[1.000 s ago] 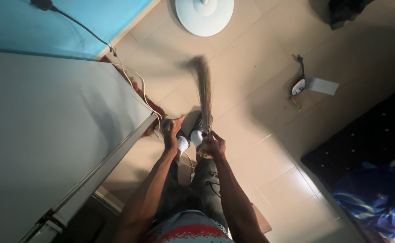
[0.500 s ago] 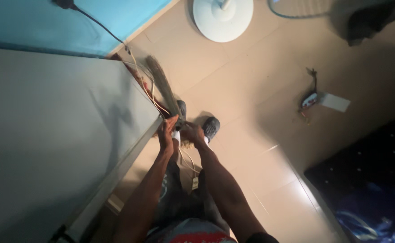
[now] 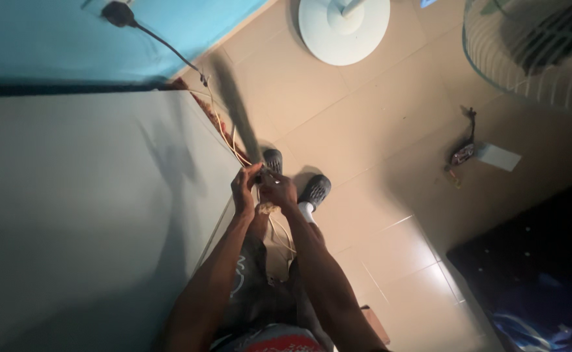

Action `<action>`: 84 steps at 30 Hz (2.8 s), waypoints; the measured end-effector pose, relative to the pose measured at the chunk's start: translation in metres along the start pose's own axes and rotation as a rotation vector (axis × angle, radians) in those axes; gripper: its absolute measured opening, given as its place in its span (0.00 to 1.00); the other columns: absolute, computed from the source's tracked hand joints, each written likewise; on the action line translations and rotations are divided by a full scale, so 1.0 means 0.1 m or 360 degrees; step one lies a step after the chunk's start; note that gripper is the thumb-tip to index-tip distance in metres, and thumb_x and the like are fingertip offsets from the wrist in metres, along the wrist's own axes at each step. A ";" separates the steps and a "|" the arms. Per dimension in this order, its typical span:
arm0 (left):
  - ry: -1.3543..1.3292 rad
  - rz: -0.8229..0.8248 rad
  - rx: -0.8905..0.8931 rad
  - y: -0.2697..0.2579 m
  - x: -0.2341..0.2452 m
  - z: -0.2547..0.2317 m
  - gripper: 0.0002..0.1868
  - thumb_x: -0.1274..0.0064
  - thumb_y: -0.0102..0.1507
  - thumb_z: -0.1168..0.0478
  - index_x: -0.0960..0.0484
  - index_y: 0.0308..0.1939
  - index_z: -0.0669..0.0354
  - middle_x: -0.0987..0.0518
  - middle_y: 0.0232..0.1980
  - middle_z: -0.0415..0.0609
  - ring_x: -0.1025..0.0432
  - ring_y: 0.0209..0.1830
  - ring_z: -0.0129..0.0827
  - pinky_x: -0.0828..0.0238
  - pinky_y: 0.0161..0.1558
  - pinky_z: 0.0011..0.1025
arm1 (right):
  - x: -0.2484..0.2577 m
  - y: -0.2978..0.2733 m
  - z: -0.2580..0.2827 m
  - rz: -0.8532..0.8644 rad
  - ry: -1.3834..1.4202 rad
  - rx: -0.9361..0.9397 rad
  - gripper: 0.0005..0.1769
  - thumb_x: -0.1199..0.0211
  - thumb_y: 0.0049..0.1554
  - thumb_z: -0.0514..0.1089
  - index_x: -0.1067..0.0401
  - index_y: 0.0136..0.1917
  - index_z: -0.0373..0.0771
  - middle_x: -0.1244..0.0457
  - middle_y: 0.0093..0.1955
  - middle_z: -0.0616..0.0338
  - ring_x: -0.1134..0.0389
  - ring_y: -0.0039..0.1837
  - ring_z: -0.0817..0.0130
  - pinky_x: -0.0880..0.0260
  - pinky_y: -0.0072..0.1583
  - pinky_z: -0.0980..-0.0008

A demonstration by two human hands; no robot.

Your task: The person attaches a bundle of bristles to a handle using a plastic connector and then tests the assembly by pressing it against a small power box.

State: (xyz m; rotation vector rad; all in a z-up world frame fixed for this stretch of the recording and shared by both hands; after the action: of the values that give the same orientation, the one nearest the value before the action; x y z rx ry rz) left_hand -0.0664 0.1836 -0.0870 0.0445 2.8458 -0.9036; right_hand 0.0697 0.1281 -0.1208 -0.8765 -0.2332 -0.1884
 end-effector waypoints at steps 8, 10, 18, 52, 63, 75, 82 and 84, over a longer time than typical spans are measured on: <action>0.0057 -0.0155 0.0177 0.24 0.22 0.07 0.36 0.66 0.73 0.41 0.24 0.63 0.73 0.21 0.64 0.61 0.29 0.68 0.46 0.38 0.71 0.41 | 0.00 0.84 -0.31 -0.0141 0.0353 -0.0471 0.33 0.28 0.44 0.38 0.21 0.64 0.53 0.25 0.47 0.54 0.25 0.45 0.73 0.24 0.45 0.70; 0.0025 -0.0158 0.0219 0.22 0.22 0.06 0.35 0.68 0.73 0.41 0.24 0.61 0.71 0.22 0.65 0.61 0.30 0.70 0.46 0.41 0.71 0.43 | 0.01 0.83 -0.45 -0.0179 0.0642 -0.0547 0.30 0.28 0.48 0.39 0.22 0.65 0.50 0.26 0.48 0.51 0.26 0.44 0.70 0.24 0.44 0.70; -0.0006 -0.0107 0.0061 0.06 0.08 -0.07 0.33 0.64 0.75 0.43 0.20 0.58 0.73 0.19 0.61 0.59 0.26 0.62 0.43 0.32 0.66 0.36 | -0.22 0.10 -0.36 -0.0228 0.1024 -0.0195 0.30 0.28 0.49 0.40 0.26 0.66 0.45 0.27 0.50 0.54 0.26 0.46 0.76 0.23 0.48 0.75; 0.0278 0.0509 0.0163 -0.40 -0.61 0.27 0.37 0.61 0.72 0.37 0.18 0.59 0.71 0.17 0.60 0.60 0.26 0.63 0.45 0.37 0.68 0.41 | 0.65 -1.21 -1.12 -0.0548 0.1984 -0.0365 0.26 0.30 0.55 0.40 0.27 0.67 0.40 0.32 0.40 0.54 0.32 0.37 0.68 0.32 0.36 0.67; 0.0380 0.0606 0.0183 -0.93 -0.87 0.34 0.35 0.63 0.72 0.40 0.20 0.60 0.72 0.19 0.63 0.60 0.27 0.66 0.42 0.38 0.69 0.36 | 1.09 -1.22 -1.90 -0.0841 0.1154 -0.0656 0.20 0.32 0.51 0.38 0.21 0.57 0.29 0.27 0.42 0.57 0.26 0.41 0.71 0.24 0.42 0.69; 0.0429 0.0813 0.0253 -1.50 -1.13 0.90 0.34 0.63 0.72 0.41 0.23 0.60 0.71 0.21 0.64 0.59 0.29 0.68 0.43 0.40 0.70 0.36 | 1.20 -2.09 -2.13 -0.0622 0.0818 -0.0668 0.23 0.30 0.50 0.51 0.19 0.58 0.46 0.26 0.41 0.51 0.25 0.43 0.70 0.26 0.48 0.70; 0.0452 0.0801 0.0178 -1.73 -1.27 1.12 0.35 0.61 0.72 0.40 0.22 0.60 0.73 0.19 0.62 0.61 0.27 0.66 0.45 0.37 0.70 0.40 | 1.59 -1.80 -2.82 -0.0763 0.0972 -0.0659 0.24 0.30 0.48 0.45 0.19 0.59 0.44 0.26 0.41 0.56 0.26 0.41 0.70 0.25 0.45 0.70; 0.0469 0.0812 0.0191 -1.79 -1.31 1.11 0.35 0.62 0.73 0.40 0.22 0.61 0.73 0.20 0.63 0.61 0.28 0.67 0.44 0.39 0.71 0.39 | 1.77 -1.82 -2.82 -0.0845 0.1219 -0.0609 0.26 0.30 0.50 0.45 0.22 0.63 0.44 0.27 0.40 0.55 0.27 0.40 0.69 0.25 0.44 0.70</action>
State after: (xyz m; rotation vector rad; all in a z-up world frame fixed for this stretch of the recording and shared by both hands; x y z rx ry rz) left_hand 0.0654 -0.0242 -0.0542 0.9404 2.7988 -1.0066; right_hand 0.2276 -0.2164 -0.1119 -1.0421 0.3068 -1.0655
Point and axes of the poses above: each hand's wrist, its own y-axis towards the middle knuckle, its own x-axis out of the back of the hand, z = x × y, the point moved 6 cm from there along y, towards the middle knuckle
